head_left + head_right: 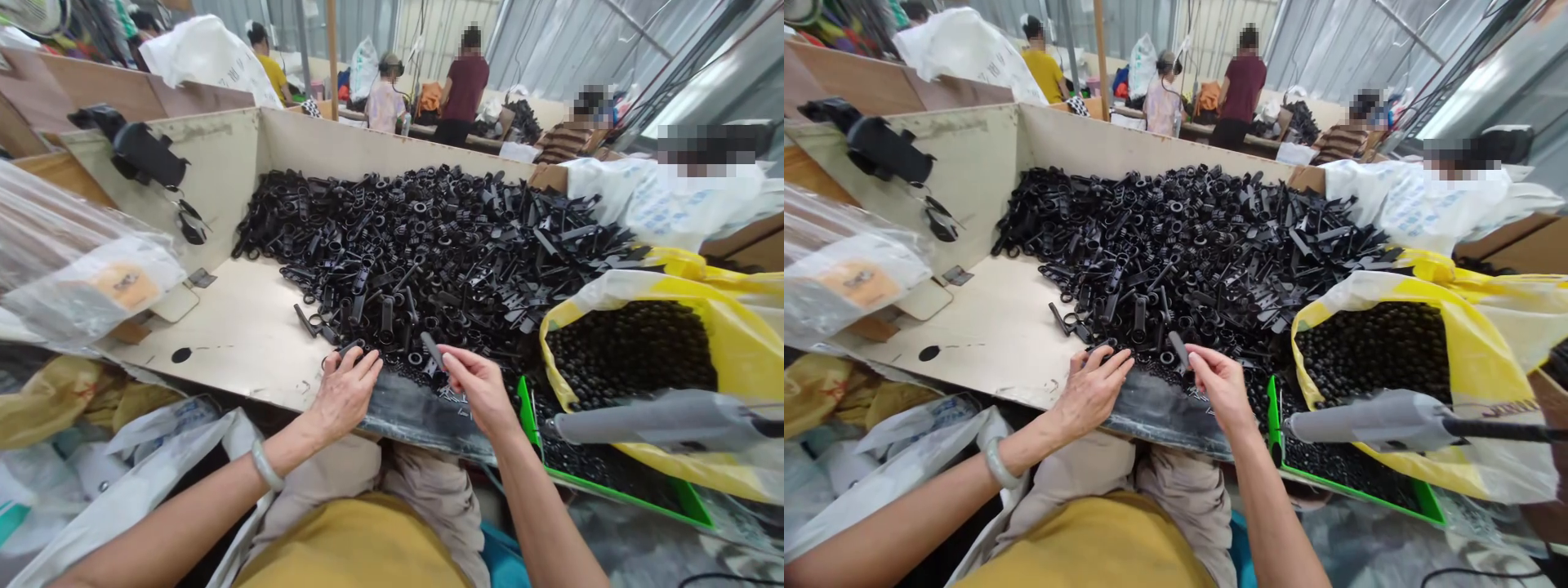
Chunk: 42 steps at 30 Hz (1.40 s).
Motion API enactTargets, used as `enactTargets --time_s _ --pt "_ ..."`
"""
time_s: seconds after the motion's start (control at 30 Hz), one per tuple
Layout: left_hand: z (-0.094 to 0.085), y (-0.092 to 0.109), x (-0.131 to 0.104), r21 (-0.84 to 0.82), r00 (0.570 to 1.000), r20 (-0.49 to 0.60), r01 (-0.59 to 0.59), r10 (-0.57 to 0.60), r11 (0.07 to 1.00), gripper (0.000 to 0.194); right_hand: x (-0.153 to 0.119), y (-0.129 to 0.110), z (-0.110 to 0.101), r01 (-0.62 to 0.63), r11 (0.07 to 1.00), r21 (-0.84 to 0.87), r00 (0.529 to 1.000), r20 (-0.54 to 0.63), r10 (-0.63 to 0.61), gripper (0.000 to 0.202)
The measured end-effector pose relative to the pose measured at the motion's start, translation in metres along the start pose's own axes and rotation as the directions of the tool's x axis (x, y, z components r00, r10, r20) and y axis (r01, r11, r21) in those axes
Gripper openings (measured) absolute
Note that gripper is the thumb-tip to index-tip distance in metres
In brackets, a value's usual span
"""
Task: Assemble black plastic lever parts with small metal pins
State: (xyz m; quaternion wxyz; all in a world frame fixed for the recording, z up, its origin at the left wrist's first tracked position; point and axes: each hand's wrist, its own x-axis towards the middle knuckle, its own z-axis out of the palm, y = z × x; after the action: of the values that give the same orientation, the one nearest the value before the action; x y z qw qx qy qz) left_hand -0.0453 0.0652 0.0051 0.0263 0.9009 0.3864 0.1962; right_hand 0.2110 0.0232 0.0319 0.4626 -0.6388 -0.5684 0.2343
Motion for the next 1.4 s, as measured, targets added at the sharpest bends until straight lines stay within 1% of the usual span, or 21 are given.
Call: enactTargets --time_s 0.07,0.13,0.27,0.3,0.33,0.37,0.43,0.5,0.57,0.63,0.7,0.8,0.87,0.93,0.97,1.03,1.07,1.13,1.2,1.3,1.4 --pt "0.0 0.001 0.001 0.052 1.0 -0.01 -0.018 0.018 0.999 0.045 0.005 0.002 -0.005 0.013 0.999 -0.045 0.996 -0.085 -0.017 0.048" --pt "-0.001 0.002 0.003 0.085 0.999 -0.029 -0.033 0.035 0.996 0.04 0.011 0.001 -0.01 0.039 0.991 -0.124 0.987 -0.152 -0.058 0.04" --pt "-0.003 0.001 0.004 0.085 0.997 -0.057 -0.053 0.058 0.995 0.036 0.02 -0.004 -0.017 0.085 0.949 -0.302 0.964 -0.215 -0.155 0.028" --pt "-0.003 0.0 0.004 0.078 0.996 -0.063 -0.057 0.062 0.995 0.035 0.02 -0.004 -0.018 0.1 0.917 -0.385 0.953 -0.229 -0.2 0.027" --pt "-0.003 0.0 0.003 0.071 0.996 -0.067 -0.061 0.066 0.996 0.034 0.019 -0.003 -0.02 0.114 0.866 -0.488 0.936 -0.238 -0.258 0.027" --pt "-0.004 -0.001 0.003 0.065 0.995 -0.069 -0.067 0.071 0.996 0.034 0.016 -0.002 -0.022 0.126 0.794 -0.595 0.917 -0.236 -0.322 0.026" --pt "-0.005 -0.001 0.002 0.059 0.994 -0.069 -0.079 0.083 0.995 0.033 0.01 0.003 -0.026 0.147 0.63 -0.763 0.883 -0.185 -0.43 0.025" --pt "-0.006 0.0 0.002 0.063 0.993 -0.076 -0.082 0.087 0.995 0.033 0.004 0.009 -0.028 0.173 0.536 -0.826 0.875 -0.121 -0.469 0.024" --pt "-0.006 0.001 0.003 0.075 0.993 -0.083 -0.083 0.089 0.994 0.034 0.002 0.013 -0.028 0.191 0.503 -0.843 0.873 -0.088 -0.479 0.023" --pt "-0.006 0.001 0.004 0.092 0.992 -0.09 -0.084 0.092 0.992 0.036 0.006 0.015 -0.027 0.184 0.512 -0.839 0.868 -0.106 -0.485 0.022" --pt "-0.004 0.001 0.006 0.112 0.991 -0.095 -0.084 0.095 0.99 0.037 0.015 0.014 -0.026 0.172 0.53 -0.831 0.862 -0.133 -0.488 0.021" --pt "-0.001 0.001 0.008 0.136 0.992 -0.078 -0.086 0.097 0.987 0.039 0.03 0.006 -0.025 0.162 0.548 -0.82 0.864 -0.15 -0.48 0.021" --pt "0.0 0.002 0.011 0.147 0.994 -0.035 -0.093 0.099 0.985 0.041 0.03 -0.003 -0.022 0.168 0.607 -0.777 0.865 -0.179 -0.468 0.024" --pt "-0.001 0.004 0.014 0.158 0.995 0.025 -0.099 0.096 0.983 0.045 0.018 -0.011 -0.015 0.224 0.714 -0.664 0.879 -0.178 -0.442 0.024" --pt "-0.002 0.005 0.016 0.164 0.994 0.056 -0.099 0.091 0.982 0.048 0.008 -0.015 -0.009 0.269 0.764 -0.586 0.893 -0.147 -0.426 0.023" --pt "-0.003 0.008 0.022 0.176 0.991 0.112 -0.096 0.077 0.98 0.051 -0.016 -0.017 0.005 0.345 0.824 -0.449 0.918 -0.021 -0.395 0.022" --pt "-0.003 0.01 0.025 0.182 0.989 0.131 -0.092 0.069 0.979 0.051 -0.028 -0.017 0.013 0.369 0.829 -0.42 0.92 0.041 -0.389 0.022" --pt "-0.003 0.013 0.031 0.193 0.986 0.159 -0.088 0.058 0.977 0.05 -0.046 -0.011 0.028 0.412 0.809 -0.418 0.908 0.122 -0.4 0.025" --pt "-0.003 0.014 0.035 0.195 0.982 0.178 -0.095 0.06 0.976 0.047 -0.053 -0.004 0.04 0.451 0.77 -0.452 0.891 0.176 -0.419 0.032" --pt "-0.001 0.013 0.036 0.186 0.978 0.19 -0.126 0.09 0.974 0.046 -0.047 0.003 0.05 0.473 0.708 -0.525 0.879 0.234 -0.415 0.043" --pt "-0.001 0.012 0.03 0.183 0.974 0.187 -0.16 0.125 0.97 0.049 -0.035 0.005 0.055 0.446 0.652 -0.613 0.893 0.25 -0.375 0.048"
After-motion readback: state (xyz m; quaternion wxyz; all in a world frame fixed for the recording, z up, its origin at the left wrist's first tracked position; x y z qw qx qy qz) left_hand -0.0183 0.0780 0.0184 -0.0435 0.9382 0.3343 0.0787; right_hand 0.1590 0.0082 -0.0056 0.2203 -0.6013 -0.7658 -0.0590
